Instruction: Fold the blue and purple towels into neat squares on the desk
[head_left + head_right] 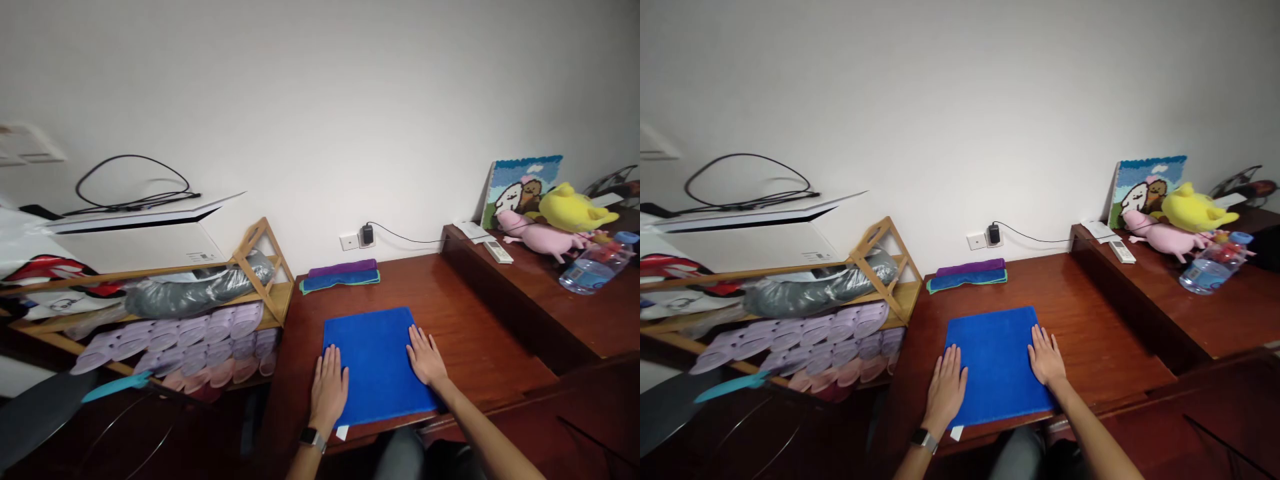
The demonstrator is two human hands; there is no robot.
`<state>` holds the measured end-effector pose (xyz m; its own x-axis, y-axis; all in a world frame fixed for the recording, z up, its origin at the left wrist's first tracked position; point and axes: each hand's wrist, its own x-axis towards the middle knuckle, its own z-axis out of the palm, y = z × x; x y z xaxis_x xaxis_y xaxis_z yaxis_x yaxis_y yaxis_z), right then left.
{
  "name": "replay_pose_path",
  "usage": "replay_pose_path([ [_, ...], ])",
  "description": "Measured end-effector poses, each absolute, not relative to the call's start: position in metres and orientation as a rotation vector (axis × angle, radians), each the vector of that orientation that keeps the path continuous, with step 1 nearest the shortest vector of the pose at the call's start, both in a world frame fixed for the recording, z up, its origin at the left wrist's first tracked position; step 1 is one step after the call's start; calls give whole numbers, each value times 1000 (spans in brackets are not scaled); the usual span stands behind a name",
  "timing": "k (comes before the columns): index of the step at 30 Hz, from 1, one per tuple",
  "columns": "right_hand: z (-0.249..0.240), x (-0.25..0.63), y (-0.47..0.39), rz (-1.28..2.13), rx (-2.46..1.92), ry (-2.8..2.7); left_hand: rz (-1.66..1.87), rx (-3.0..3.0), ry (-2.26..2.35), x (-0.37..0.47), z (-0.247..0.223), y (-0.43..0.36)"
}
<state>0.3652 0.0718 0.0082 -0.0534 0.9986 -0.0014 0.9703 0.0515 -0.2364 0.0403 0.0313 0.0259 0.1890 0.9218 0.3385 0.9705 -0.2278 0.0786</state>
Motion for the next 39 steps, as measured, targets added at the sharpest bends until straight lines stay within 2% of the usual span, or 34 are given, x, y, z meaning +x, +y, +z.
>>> replay_pose_path([
  [5,8,367,72,250,-2052,-2183,-542,-2615,-1702,165,45,52],
  [8,6,370,69,203,-2020,-2271,-504,-2798,-1724,234,40,66],
  [10,6,371,69,180,-1998,-2307,-479,-2839,-1761,251,32,72],
  [13,8,370,69,211,-2035,-2254,-467,-2812,-1768,221,22,75],
  [19,12,365,71,251,-2082,-2172,-348,-2337,-2129,67,23,82],
  [22,10,364,70,246,-2092,-2160,-404,-2237,-2135,24,19,82],
  [28,14,365,78,278,-2146,-2178,-521,-2215,-2086,23,10,79],
  [34,30,360,127,199,-2087,-2169,-513,-2202,-2093,21,10,79],
  [39,19,355,151,267,-2109,-2157,-496,-2198,-2075,20,10,79],
])
